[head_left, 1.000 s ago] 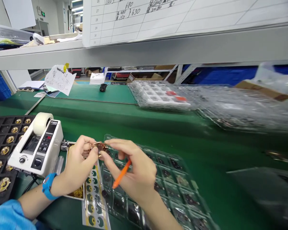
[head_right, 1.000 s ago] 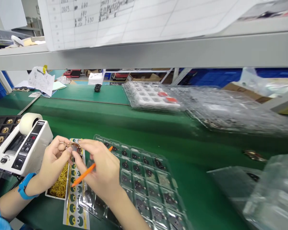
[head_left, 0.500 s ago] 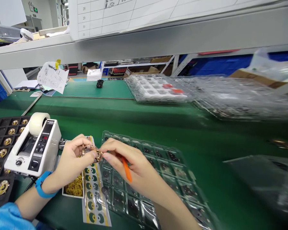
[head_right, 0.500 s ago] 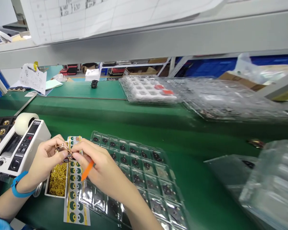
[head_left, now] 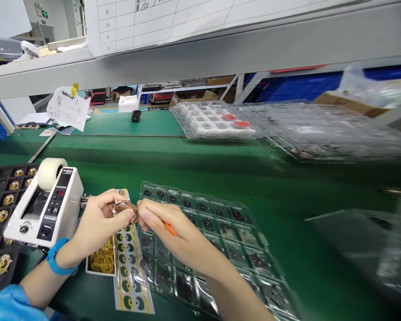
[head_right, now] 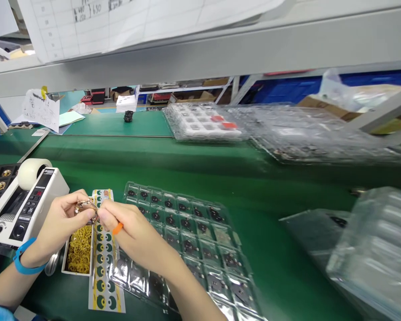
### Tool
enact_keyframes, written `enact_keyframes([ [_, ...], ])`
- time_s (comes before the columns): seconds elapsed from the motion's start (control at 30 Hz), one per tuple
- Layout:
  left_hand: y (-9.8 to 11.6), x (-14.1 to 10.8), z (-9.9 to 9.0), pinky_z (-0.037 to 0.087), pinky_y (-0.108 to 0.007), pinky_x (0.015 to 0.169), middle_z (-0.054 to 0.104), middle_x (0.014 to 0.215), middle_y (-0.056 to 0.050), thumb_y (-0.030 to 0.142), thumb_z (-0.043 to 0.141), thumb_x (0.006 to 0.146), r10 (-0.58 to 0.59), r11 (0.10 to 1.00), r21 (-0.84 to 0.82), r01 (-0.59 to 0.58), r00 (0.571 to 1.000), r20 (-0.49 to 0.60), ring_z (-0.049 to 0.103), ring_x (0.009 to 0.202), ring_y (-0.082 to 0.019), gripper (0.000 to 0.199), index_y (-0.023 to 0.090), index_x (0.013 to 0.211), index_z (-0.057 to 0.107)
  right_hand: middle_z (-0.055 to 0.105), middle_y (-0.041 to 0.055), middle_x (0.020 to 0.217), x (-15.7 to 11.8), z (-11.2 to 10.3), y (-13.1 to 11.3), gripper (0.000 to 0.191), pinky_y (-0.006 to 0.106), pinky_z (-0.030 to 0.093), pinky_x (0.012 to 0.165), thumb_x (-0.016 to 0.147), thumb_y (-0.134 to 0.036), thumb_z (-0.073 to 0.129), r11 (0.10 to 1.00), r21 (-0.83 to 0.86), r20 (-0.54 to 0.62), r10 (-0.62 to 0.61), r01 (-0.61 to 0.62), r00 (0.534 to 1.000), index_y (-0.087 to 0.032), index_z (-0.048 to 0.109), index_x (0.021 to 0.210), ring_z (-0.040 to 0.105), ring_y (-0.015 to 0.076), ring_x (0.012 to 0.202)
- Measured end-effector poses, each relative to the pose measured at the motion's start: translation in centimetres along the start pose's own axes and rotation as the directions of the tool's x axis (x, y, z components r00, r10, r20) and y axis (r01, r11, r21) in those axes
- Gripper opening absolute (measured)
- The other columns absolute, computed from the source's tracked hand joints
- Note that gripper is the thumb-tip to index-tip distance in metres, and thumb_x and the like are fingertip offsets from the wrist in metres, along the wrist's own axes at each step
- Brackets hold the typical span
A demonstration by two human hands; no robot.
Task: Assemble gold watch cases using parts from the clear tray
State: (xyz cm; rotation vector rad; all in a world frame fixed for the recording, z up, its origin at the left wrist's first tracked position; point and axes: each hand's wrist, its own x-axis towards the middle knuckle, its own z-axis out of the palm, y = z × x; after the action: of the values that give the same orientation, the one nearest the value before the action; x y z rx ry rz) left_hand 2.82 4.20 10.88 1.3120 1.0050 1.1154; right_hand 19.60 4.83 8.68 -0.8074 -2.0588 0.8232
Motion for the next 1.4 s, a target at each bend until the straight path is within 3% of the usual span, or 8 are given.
enact_keyframes([
  [0.3,-0.2,0.2,-0.1,0.043,-0.024,0.064,0.055,0.068,0.002,0.033,0.075,0.073,-0.039,0.999,-0.035,0.040,0.999,0.033,0.048,0.065,-0.011,0.022,0.015,0.073,0.062,0.046,-0.0036,0.069,0.3,-0.5,0.0,0.025,0.024,0.034,0.055,0.100,-0.024,0.037,1.000,-0.011,-0.016,0.019,-0.019,1.000,-0.021,0.045,0.077,0.041,0.0112,0.060],
  [0.47,-0.9,0.1,0.1,0.043,-0.024,0.061,0.055,0.068,0.001,0.025,0.067,0.081,0.159,0.969,0.198,-0.145,0.986,-0.057,0.052,0.065,-0.013,0.015,0.016,0.070,0.064,0.036,-0.0043,0.061,0.5,-0.5,0.3,0.038,0.025,0.028,0.052,0.100,-0.034,0.034,0.993,0.066,-0.073,0.099,-0.094,0.992,-0.021,0.033,0.064,0.034,0.0109,0.055],
  [0.7,-4.0,0.6,-0.3,0.042,-0.024,0.053,0.056,0.070,-0.002,0.006,0.048,0.090,0.744,0.338,0.780,-0.527,0.657,0.122,0.053,0.059,-0.014,0.023,0.015,0.101,0.067,0.031,-0.0063,0.054,1.1,0.6,-0.2,0.049,0.025,0.022,0.048,0.089,-0.062,0.052,0.861,0.456,-0.085,0.296,-0.227,0.951,-0.018,0.052,0.066,0.025,0.0093,0.050],
  [0.9,-5.2,0.1,0.3,0.053,-0.030,0.068,0.066,0.085,-0.011,0.013,0.042,0.096,0.737,0.219,0.862,-0.456,0.656,0.160,0.063,0.078,-0.020,0.029,0.011,0.112,0.066,0.032,-0.0060,0.053,1.2,2.9,-0.1,0.058,0.023,0.019,0.044,0.070,-0.069,0.070,0.707,0.642,-0.120,0.475,-0.297,0.872,-0.019,0.044,0.055,0.022,0.0073,0.048],
  [0.97,-5.1,-2.2,-0.2,0.054,-0.034,0.083,0.067,0.102,-0.016,0.012,0.044,0.094,0.673,0.319,0.847,-0.424,0.731,0.113,0.063,0.095,-0.023,0.033,0.009,0.121,0.062,0.038,-0.0032,0.055,1.0,2.5,0.2,0.056,0.023,0.025,0.046,0.066,-0.068,0.075,0.730,0.600,-0.137,0.497,-0.328,0.857,-0.018,0.051,0.056,0.030,0.0090,0.051],
  [1.1,-6.4,-9.1,-2.6,0.051,-0.034,0.084,0.071,0.092,-0.012,0.022,0.069,0.081,0.092,0.969,0.243,-0.047,0.980,-0.176,0.064,0.089,-0.022,0.017,0.013,0.094,0.074,0.048,0.0029,0.063,1.3,0.7,1.9,0.054,0.026,0.032,0.049,0.045,-0.066,0.086,0.719,0.585,-0.158,0.555,-0.376,0.817,-0.019,0.062,0.058,0.041,0.0132,0.058],
  [1.2,-8.4,-13.8,-5.6,0.046,-0.024,0.053,0.067,0.065,-0.006,0.041,0.075,0.076,-0.148,0.989,-0.037,0.145,0.919,-0.365,0.060,0.056,-0.015,0.029,0.013,0.076,0.071,0.036,0.0005,0.056,2.1,0.5,4.0,0.053,0.026,0.023,0.041,0.037,-0.059,0.089,0.557,0.712,-0.017,0.622,-0.427,0.783,-0.020,0.055,0.049,0.026,0.0089,0.049],
  [1.4,-9.8,-17.6,-10.6,0.035,-0.016,0.046,0.056,0.067,-0.001,0.075,0.065,0.069,-0.238,0.961,-0.272,0.041,0.620,-0.747,0.050,0.054,-0.008,0.065,0.012,0.088,0.067,0.031,0.0017,0.062,2.5,2.4,6.0,0.044,0.029,0.022,0.042,0.051,-0.052,0.085,0.463,0.772,0.085,0.604,-0.436,0.792,-0.021,0.054,0.052,0.021,0.0096,0.052],
])
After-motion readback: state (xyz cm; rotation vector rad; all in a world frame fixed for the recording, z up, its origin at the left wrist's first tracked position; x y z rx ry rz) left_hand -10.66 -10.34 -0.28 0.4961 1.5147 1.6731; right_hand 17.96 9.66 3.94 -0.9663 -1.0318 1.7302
